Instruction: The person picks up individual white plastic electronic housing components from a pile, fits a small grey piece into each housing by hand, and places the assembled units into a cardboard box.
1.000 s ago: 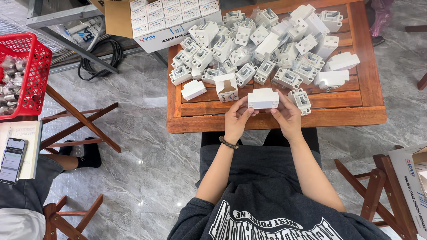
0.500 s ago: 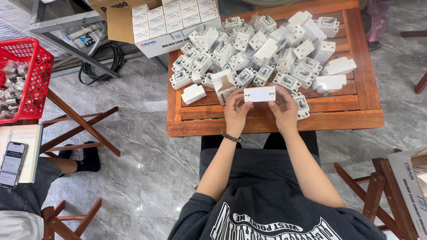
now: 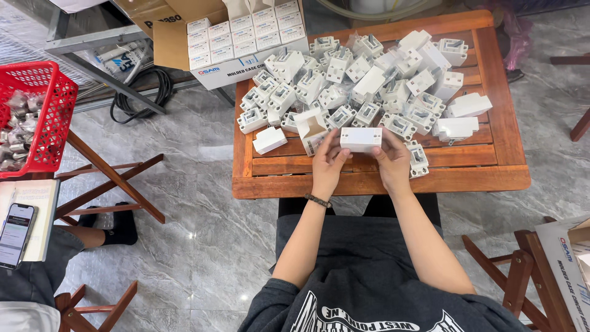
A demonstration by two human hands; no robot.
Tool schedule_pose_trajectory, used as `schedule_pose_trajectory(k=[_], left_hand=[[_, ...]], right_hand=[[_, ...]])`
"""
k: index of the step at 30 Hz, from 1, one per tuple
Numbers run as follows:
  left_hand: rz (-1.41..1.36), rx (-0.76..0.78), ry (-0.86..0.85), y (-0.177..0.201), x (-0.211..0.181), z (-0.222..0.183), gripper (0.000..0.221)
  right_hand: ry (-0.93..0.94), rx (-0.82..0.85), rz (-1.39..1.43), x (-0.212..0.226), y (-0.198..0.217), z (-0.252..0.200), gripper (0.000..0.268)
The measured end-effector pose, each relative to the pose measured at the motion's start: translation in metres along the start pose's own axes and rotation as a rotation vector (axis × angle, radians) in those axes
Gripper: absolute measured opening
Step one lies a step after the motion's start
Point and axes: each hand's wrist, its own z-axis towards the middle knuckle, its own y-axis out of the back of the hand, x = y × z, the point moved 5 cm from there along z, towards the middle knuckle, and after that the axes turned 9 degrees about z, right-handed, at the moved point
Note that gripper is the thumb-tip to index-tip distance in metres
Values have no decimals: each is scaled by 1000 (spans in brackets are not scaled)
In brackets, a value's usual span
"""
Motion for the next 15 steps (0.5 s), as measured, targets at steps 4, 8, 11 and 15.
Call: schedule_pose_trajectory(k=[4,8,11,15], left_hand=[[14,2,1,-2,-9,-2,49],[78,-12,-11,1,-2,0,43],[112,-11,-31,0,-13,2,36],[12,13,19,-2,-20,-1,35]], right_hand=[[-63,-42,94,-2,5,-1,56],[-80,-82,168,-11,15,-1,53],[-93,-87,211,-20,21,-1,54],[-119,-79,235,-25,22,0,51]])
